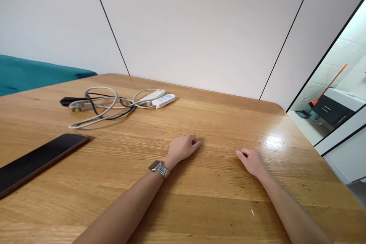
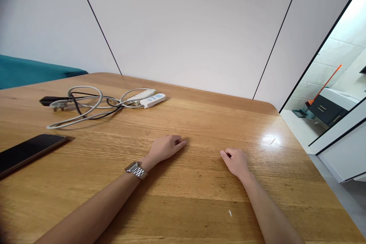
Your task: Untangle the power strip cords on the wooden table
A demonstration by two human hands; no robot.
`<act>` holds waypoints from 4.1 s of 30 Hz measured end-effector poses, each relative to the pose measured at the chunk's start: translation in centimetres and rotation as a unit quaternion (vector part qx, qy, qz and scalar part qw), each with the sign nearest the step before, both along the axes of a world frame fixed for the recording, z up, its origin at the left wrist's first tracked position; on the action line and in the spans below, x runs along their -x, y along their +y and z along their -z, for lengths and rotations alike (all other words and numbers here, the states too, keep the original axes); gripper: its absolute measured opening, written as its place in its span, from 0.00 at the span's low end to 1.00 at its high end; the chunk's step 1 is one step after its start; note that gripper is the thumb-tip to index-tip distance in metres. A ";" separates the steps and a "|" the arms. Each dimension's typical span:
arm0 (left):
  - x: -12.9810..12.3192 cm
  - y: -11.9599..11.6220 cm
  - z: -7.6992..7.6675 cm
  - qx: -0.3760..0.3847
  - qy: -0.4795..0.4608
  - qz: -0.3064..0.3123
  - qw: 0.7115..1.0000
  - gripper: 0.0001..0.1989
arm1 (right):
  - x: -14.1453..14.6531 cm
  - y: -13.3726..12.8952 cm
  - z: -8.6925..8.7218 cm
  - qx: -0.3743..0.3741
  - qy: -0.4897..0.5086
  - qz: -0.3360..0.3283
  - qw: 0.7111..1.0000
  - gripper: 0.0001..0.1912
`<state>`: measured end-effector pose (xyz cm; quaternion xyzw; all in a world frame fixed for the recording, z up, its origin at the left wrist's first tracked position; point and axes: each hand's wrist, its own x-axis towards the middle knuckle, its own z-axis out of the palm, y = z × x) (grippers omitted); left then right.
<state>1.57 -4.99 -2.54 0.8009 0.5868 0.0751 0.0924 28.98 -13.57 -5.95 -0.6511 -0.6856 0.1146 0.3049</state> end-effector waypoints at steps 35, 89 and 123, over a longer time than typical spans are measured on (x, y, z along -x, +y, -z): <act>0.0 0.0 0.1 -0.002 0.002 -0.003 1.000 0.18 | 0.0 -0.1 -0.1 0.007 0.006 -0.004 1.000 0.24; 0.1 0.1 0.0 -0.003 0.000 0.000 1.000 0.18 | -0.2 0.1 0.3 0.002 -0.003 0.003 1.000 0.24; 12.8 7.3 -1.6 -0.039 0.016 -0.172 0.984 0.30 | 0.6 0.4 -0.1 0.003 -0.041 0.021 0.999 0.24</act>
